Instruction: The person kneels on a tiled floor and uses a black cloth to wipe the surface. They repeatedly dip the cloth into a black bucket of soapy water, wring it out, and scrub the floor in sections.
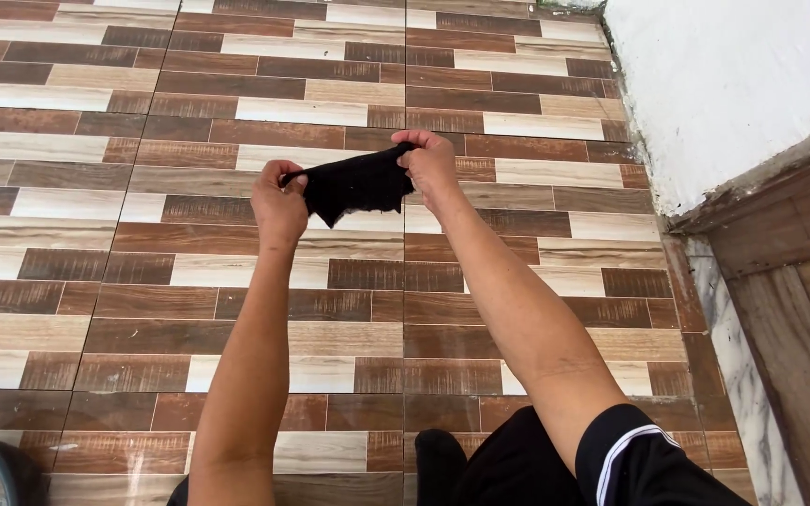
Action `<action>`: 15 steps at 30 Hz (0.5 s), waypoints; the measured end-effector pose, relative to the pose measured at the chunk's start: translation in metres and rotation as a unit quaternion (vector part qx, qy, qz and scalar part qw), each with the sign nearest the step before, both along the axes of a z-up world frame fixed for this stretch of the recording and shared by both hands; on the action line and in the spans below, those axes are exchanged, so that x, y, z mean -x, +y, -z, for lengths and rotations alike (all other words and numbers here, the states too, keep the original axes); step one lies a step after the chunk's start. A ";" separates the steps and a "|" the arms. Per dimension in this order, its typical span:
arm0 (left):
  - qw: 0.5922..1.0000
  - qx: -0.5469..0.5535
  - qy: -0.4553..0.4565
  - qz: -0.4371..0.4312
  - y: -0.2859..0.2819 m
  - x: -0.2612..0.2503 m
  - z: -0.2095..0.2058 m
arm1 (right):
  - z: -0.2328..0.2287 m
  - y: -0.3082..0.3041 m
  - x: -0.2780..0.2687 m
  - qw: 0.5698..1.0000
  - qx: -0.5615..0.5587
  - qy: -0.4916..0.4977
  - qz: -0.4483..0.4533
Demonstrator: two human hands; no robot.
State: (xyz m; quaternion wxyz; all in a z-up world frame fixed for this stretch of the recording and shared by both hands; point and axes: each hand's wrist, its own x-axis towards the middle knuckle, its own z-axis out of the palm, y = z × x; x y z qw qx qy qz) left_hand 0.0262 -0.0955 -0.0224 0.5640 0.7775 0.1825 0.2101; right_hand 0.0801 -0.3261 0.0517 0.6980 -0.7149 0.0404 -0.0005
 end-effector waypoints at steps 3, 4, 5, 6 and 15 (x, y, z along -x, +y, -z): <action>0.999 0.000 0.023 -0.023 -0.006 0.005 0.005 | 0.014 -0.003 -0.011 0.996 0.060 -0.059 0.005; 1.000 0.000 0.023 -0.020 -0.008 0.007 0.003 | 0.016 -0.004 -0.011 0.997 0.060 -0.058 0.008; 0.999 0.026 -0.018 0.002 -0.009 0.009 0.000 | 0.018 -0.006 -0.011 0.997 0.048 -0.056 0.008; 0.996 0.051 -0.063 0.023 -0.008 0.009 -0.005 | 0.018 -0.004 -0.014 0.998 0.035 -0.058 0.008; 0.950 0.305 -0.068 0.007 -0.020 0.024 -0.030 | 0.012 -0.010 -0.004 0.999 -0.042 0.008 0.010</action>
